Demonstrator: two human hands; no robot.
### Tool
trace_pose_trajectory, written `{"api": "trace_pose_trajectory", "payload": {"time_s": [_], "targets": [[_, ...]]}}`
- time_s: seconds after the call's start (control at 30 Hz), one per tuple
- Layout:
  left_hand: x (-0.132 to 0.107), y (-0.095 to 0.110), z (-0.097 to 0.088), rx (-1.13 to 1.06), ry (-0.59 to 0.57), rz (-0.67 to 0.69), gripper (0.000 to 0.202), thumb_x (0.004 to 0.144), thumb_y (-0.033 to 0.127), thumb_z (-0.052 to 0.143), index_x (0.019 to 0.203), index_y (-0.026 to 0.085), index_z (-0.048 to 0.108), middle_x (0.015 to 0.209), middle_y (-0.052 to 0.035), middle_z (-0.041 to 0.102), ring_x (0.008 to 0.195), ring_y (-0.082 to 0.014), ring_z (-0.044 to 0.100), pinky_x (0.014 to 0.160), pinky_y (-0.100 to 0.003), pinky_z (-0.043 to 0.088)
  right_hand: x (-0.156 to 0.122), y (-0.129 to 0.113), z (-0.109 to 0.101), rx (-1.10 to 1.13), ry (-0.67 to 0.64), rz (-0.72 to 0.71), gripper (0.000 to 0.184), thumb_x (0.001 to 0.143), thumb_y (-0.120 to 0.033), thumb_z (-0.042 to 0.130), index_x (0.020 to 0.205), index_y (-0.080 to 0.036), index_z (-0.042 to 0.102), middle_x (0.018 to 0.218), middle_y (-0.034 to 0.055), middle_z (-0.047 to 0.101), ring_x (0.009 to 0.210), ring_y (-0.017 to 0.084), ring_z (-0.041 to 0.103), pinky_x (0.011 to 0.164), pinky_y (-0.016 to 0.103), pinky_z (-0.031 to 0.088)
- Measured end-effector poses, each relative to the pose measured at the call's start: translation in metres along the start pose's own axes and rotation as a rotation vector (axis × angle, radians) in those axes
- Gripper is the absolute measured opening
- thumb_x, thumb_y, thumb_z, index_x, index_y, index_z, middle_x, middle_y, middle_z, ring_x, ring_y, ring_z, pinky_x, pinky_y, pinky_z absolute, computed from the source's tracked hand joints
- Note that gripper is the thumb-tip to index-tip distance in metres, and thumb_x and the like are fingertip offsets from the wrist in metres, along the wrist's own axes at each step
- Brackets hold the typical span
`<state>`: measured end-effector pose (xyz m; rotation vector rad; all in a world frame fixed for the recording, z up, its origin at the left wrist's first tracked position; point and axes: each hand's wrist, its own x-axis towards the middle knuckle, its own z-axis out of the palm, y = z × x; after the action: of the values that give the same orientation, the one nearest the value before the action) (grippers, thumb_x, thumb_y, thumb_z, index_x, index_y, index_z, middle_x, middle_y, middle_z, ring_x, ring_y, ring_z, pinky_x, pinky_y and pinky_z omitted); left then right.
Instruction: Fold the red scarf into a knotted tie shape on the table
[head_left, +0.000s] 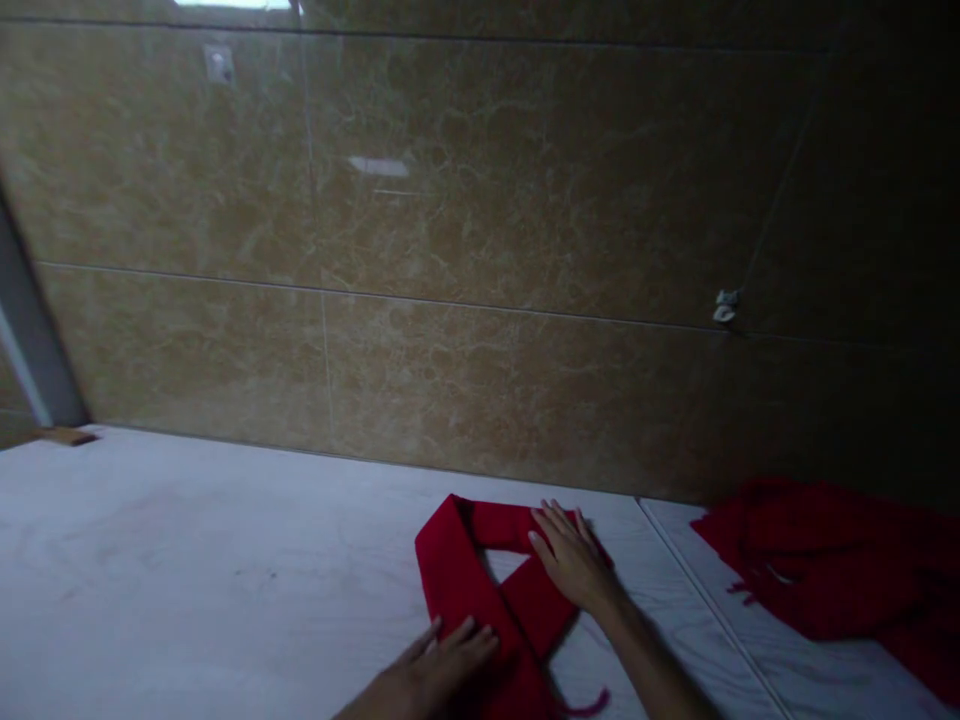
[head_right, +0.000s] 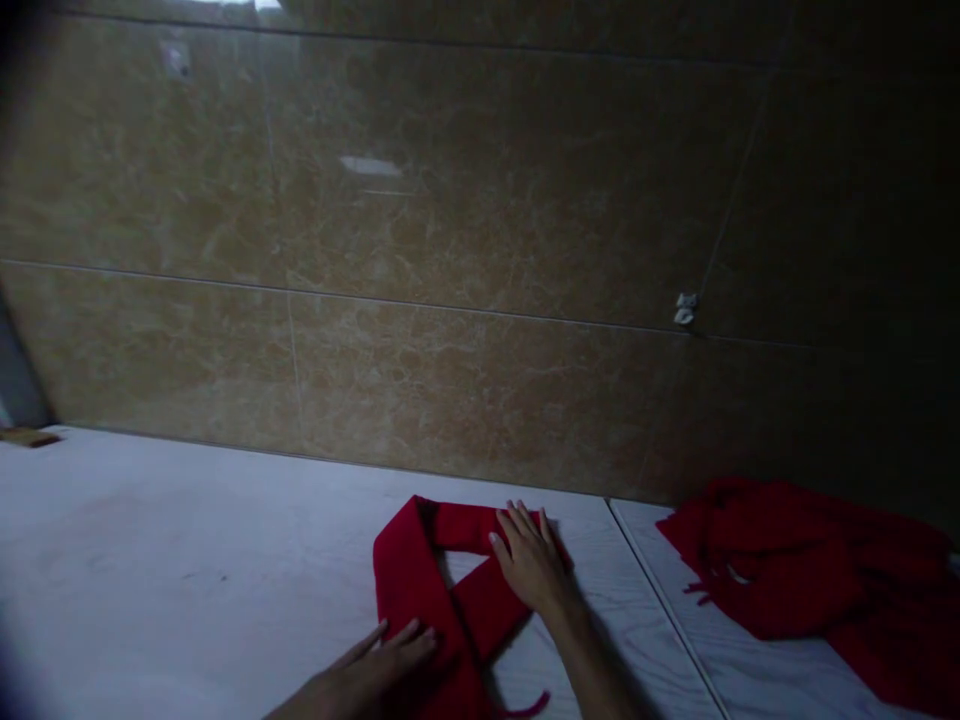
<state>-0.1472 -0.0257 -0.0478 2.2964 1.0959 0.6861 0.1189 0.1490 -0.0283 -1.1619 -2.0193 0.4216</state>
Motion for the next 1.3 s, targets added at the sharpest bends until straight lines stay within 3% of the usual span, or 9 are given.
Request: {"api": "trace_pose_trajectory", "payload": {"time_s": [0.1, 0.17, 0.27, 0.47, 0.6, 0.77, 1.07, 1.2, 1.3], "targets": [[0.006, 0.002, -0.057, 0.060, 0.190, -0.060, 0.059, 0.094, 0.022, 0.052, 0.150, 0.039, 0.046, 0.155, 0.0001, 0.050, 0.146, -0.0277, 0.042, 0.126, -0.051, 0.023, -0.018, -0.034, -0.018, -0.049, 0.045, 0.010, 0.033, 0.092, -0.050, 0.054, 0.100, -0.024, 0.072, 0.121, 0.0112, 0.071, 0.120, 0.031, 0.060, 0.114, 0.048, 0.030], [0.024, -0.001, -0.091, 0.124, 0.226, -0.078, 0.052, 0.091, 0.015, 0.047, 0.139, 0.031, 0.061, 0.145, -0.0031, 0.060, 0.139, -0.0263, 0.050, 0.121, -0.046, 0.032, -0.041, -0.060, -0.027, -0.108, -0.010, 0.095, 0.041, 0.097, -0.055, 0.043, 0.081, -0.026, 0.067, 0.089, 0.0088, 0.074, 0.086, 0.028, 0.067, 0.087, 0.042, 0.046], [0.068, -0.012, -0.116, 0.198, 0.134, -0.023, 0.045, 0.086, 0.011, 0.043, 0.119, 0.025, 0.072, 0.130, -0.0054, 0.070, 0.126, -0.0246, 0.059, 0.109, -0.037, 0.042, -0.078, -0.093, -0.028, -0.191, -0.186, 0.316, 0.048, 0.089, -0.069, 0.049, 0.070, -0.027, 0.061, 0.074, 0.0076, 0.071, 0.070, 0.027, 0.065, 0.068, 0.037, 0.043], [0.136, -0.046, -0.107, 0.360, -0.034, 0.058, 0.033, 0.094, 0.040, 0.049, 0.089, 0.020, 0.075, 0.091, -0.0087, 0.077, 0.092, -0.0256, 0.066, 0.088, -0.036, 0.043, -0.101, -0.100, 0.002, -0.129, -0.342, 0.500, 0.032, 0.069, -0.048, 0.075, 0.088, -0.023, 0.067, 0.111, 0.0152, 0.072, 0.113, 0.037, 0.061, 0.095, 0.041, 0.044], [0.148, -0.065, -0.104, 0.401, -0.035, 0.061, 0.046, 0.096, 0.047, 0.046, 0.067, 0.019, 0.068, 0.069, -0.0069, 0.071, 0.075, -0.0226, 0.063, 0.085, -0.037, 0.038, -0.095, -0.093, -0.001, 0.353, -0.329, 0.566, 0.036, 0.073, -0.042, 0.068, 0.103, -0.021, 0.066, 0.109, 0.0097, 0.073, 0.106, 0.030, 0.066, 0.093, 0.038, 0.047], [0.153, -0.081, -0.106, 0.388, -0.044, 0.047, 0.064, 0.101, 0.054, 0.037, 0.051, 0.019, 0.058, 0.049, -0.0010, 0.060, 0.049, -0.0132, 0.049, 0.082, -0.035, 0.036, -0.101, -0.090, -0.021, 0.838, -0.251, 0.759, 0.069, 0.062, -0.050, 0.083, 0.120, -0.018, 0.063, 0.118, 0.0100, 0.073, 0.112, 0.030, 0.067, 0.096, 0.036, 0.050], [0.143, -0.083, -0.100, 0.413, 0.003, 0.040, 0.056, 0.103, 0.053, 0.032, 0.078, 0.021, 0.071, 0.080, -0.0065, 0.073, 0.082, -0.0225, 0.062, 0.088, -0.038, 0.037, -0.124, -0.064, -0.020, 0.797, -0.388, 0.776, 0.076, 0.068, -0.055, 0.087, 0.126, -0.011, 0.064, 0.121, 0.0141, 0.072, 0.114, 0.032, 0.067, 0.096, 0.036, 0.051], [0.117, -0.062, -0.109, 0.370, 0.132, 0.024, 0.035, 0.102, 0.043, 0.039, 0.106, 0.023, 0.068, 0.110, -0.0067, 0.071, 0.104, -0.0250, 0.060, 0.093, -0.039, 0.039, -0.121, -0.071, -0.025, 0.790, -0.402, 0.788, 0.071, 0.069, -0.053, 0.087, 0.124, -0.013, 0.066, 0.120, 0.0120, 0.073, 0.114, 0.032, 0.067, 0.096, 0.036, 0.051], [0.087, -0.040, -0.103, 0.334, 0.160, -0.041, 0.033, 0.102, 0.039, 0.038, 0.099, 0.023, 0.067, 0.099, -0.0059, 0.069, 0.092, -0.0228, 0.062, 0.086, -0.036, 0.043, -0.118, -0.073, -0.027, 0.852, -0.424, 0.767, 0.074, 0.070, -0.050, 0.087, 0.128, -0.011, 0.063, 0.122, 0.0133, 0.072, 0.116, 0.032, 0.066, 0.098, 0.037, 0.050]]}}
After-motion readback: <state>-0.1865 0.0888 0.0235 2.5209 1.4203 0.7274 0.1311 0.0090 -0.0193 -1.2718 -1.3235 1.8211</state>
